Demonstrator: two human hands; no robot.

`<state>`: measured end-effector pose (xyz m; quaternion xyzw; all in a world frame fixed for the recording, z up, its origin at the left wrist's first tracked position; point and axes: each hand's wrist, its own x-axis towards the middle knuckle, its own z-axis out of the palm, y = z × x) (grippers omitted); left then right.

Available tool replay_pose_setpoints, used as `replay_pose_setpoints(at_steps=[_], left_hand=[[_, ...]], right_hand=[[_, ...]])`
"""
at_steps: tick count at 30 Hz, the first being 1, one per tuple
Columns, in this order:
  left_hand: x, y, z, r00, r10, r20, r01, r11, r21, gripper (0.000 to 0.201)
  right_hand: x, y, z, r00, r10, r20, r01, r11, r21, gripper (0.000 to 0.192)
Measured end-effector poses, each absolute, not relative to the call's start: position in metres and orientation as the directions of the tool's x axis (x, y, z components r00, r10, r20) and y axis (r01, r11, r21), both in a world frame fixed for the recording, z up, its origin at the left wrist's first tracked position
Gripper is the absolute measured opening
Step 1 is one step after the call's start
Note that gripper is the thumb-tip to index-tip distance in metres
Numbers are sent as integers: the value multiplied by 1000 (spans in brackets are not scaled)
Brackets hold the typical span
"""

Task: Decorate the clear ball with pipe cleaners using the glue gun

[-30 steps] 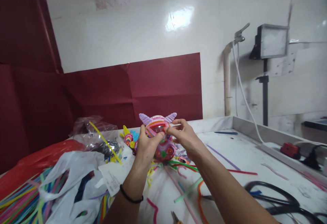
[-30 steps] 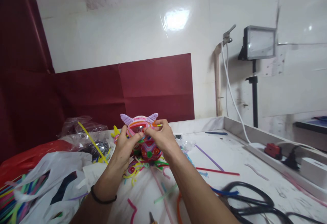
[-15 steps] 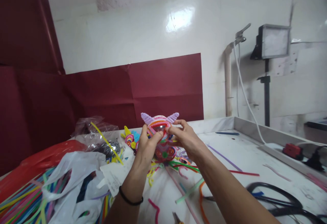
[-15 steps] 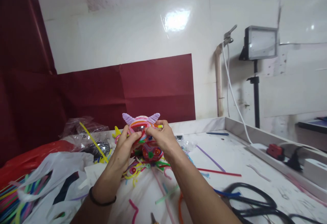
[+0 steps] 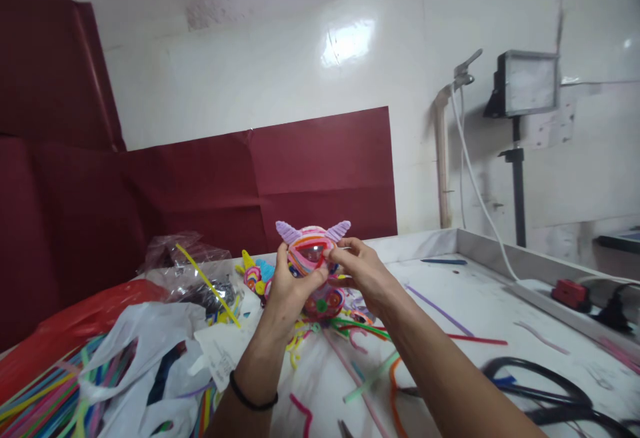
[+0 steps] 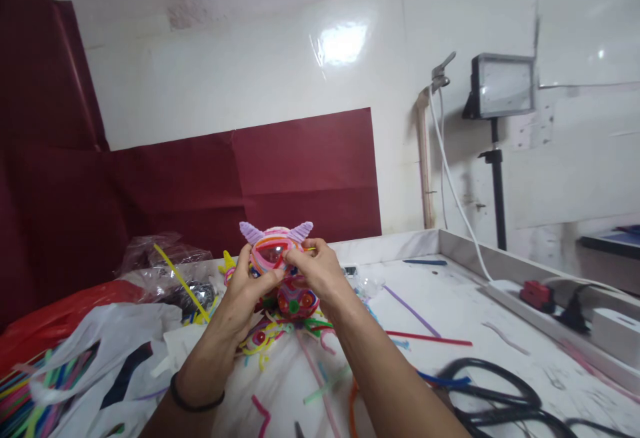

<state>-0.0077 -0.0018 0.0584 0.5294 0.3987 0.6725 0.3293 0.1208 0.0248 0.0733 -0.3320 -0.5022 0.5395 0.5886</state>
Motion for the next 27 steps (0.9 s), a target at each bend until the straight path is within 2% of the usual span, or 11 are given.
replay_pose_setpoints(at_steps=[4,15,27], left_hand=[[-7,-6,60,-229,861,453,8,-464,886,63],[-13,10,52,-216,838,501,81,-496,865,48],[-13,7,53,-212,845,491,89,-484,871,46]], right_hand=[[122,25,74,-107,963,246,-287,207,-935,27],[124,28,70,-126,957,262,-193,235,-953,32],[122,29,71,-136,961,239,-190,211,-959,36]])
